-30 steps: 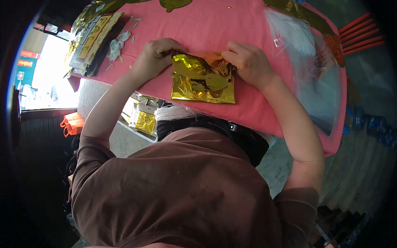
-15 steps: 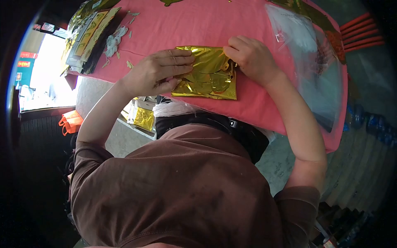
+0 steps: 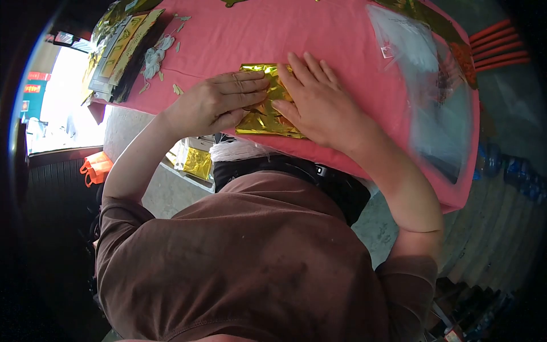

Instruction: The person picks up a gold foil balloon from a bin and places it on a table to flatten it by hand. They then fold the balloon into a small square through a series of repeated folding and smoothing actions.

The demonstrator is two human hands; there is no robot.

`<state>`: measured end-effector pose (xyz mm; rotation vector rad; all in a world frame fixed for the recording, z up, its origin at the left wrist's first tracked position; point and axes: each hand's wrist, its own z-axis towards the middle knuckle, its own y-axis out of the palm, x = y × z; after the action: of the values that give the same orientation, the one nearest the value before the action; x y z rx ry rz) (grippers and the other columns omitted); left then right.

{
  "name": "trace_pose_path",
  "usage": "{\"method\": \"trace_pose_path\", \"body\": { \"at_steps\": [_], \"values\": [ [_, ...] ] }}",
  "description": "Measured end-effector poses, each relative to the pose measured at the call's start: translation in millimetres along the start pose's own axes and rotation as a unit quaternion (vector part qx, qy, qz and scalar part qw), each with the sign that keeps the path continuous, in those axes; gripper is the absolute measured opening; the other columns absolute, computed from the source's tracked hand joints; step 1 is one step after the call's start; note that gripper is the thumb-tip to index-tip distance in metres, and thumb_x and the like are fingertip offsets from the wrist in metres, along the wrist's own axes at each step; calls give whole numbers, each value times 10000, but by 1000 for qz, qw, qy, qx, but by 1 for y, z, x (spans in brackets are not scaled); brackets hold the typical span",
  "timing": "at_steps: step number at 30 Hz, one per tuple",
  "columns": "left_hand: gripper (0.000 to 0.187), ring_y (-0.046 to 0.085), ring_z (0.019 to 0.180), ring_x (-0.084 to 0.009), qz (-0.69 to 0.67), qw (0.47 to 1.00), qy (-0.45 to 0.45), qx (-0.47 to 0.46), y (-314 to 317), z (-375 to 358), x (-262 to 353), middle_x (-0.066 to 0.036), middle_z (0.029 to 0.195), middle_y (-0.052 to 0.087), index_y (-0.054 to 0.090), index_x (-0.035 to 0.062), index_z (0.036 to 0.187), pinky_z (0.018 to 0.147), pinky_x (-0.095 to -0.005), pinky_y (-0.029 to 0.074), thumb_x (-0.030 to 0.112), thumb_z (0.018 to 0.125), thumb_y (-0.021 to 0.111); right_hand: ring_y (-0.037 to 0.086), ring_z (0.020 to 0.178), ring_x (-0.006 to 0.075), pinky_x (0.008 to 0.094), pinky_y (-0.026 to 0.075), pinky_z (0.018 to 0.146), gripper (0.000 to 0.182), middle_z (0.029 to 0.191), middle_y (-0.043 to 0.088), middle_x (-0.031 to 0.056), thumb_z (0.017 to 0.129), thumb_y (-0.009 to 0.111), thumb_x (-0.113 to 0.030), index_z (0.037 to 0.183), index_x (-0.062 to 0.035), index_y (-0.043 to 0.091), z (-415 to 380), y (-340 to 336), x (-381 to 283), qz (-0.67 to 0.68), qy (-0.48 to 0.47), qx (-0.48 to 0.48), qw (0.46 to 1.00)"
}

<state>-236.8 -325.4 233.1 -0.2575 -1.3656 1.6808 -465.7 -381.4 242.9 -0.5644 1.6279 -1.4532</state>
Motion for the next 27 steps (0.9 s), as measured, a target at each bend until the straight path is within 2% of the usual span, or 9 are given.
{"method": "trace_pose_path", "body": {
  "at_steps": [3, 8, 13, 17, 20, 21, 22, 23, 27],
  "values": [
    [287, 518, 1149, -312, -6, 1000, -1, 0, 1, -2, 0, -164, 1154, 590, 624, -40, 1038, 979, -389, 421, 92, 786, 584, 172, 1384, 331, 423, 144, 1127, 624, 1477, 219, 195, 930, 459, -368, 1418, -31, 265, -6, 10, 5, -59, 4, -31, 998],
    [324, 486, 1190, -307, -9, 1000, -10, -23, 2, -5, 0, -158, 1198, 568, 604, -36, 1087, 1008, -393, 392, 130, 809, 594, 165, 1387, 328, 424, 119, 1133, 661, 1481, 213, 192, 923, 438, -416, 1424, -28, 250, -9, 20, 11, -72, -20, 18, 997],
    [570, 384, 1293, -279, 69, 992, -33, -98, -4, -11, 8, -153, 1361, 436, 424, 10, 1324, 1083, -443, 272, 350, 879, 532, 180, 1382, 328, 430, 122, 1132, 684, 1476, 226, 192, 902, 468, -418, 1422, -28, 256, -10, 21, 12, -71, -23, 22, 997],
    [632, 352, 1313, -283, 115, 986, -36, -118, -9, -14, 13, -154, 1391, 399, 375, 20, 1362, 1097, -457, 230, 443, 902, 476, 191, 1377, 333, 436, 126, 1130, 713, 1472, 231, 194, 881, 493, -434, 1418, -24, 265, -9, 20, 11, -78, -24, 19, 997],
    [645, 307, 1347, -272, 42, 987, -69, -139, -18, -16, 8, -159, 1420, 364, 347, 17, 1382, 1110, -442, 201, 452, 917, 444, 190, 1376, 337, 437, 124, 1130, 730, 1474, 227, 194, 872, 503, -448, 1418, -26, 264, -8, 20, 12, -77, -25, 17, 997],
    [605, 334, 1332, -249, -140, 973, -152, -101, -23, -20, 3, -147, 1403, 394, 361, 17, 1375, 1101, -419, 225, 395, 917, 477, 190, 1376, 337, 437, 124, 1130, 730, 1474, 227, 194, 872, 503, -448, 1418, -26, 264, -8, 20, 12, -77, -26, 21, 996],
    [570, 360, 1317, -225, -317, 919, -228, -59, -25, -22, 1, -135, 1387, 424, 374, 18, 1369, 1092, -395, 250, 339, 918, 510, 191, 1376, 338, 437, 124, 1130, 733, 1474, 226, 194, 870, 505, -451, 1418, -28, 263, -8, 21, 12, -77, -25, 20, 996],
    [426, 466, 1225, -194, -367, 902, -224, 46, -20, -24, -1, -115, 1293, 526, 469, 8, 1297, 1039, -343, 338, 198, 920, 528, 191, 1375, 340, 437, 123, 1130, 736, 1473, 226, 195, 868, 507, -453, 1419, -31, 263, -9, 22, 12, -77, -23, 20, 997],
    [243, 577, 1040, -156, -291, 902, -268, 175, -30, -22, -9, -91, 1087, 640, 603, -10, 1113, 925, -299, 436, 115, 930, 504, 193, 1374, 341, 437, 124, 1129, 737, 1473, 226, 197, 868, 504, -460, 1420, -35, 263, -8, 21, 11, -80, -21, 23, 996]
  ]
}}
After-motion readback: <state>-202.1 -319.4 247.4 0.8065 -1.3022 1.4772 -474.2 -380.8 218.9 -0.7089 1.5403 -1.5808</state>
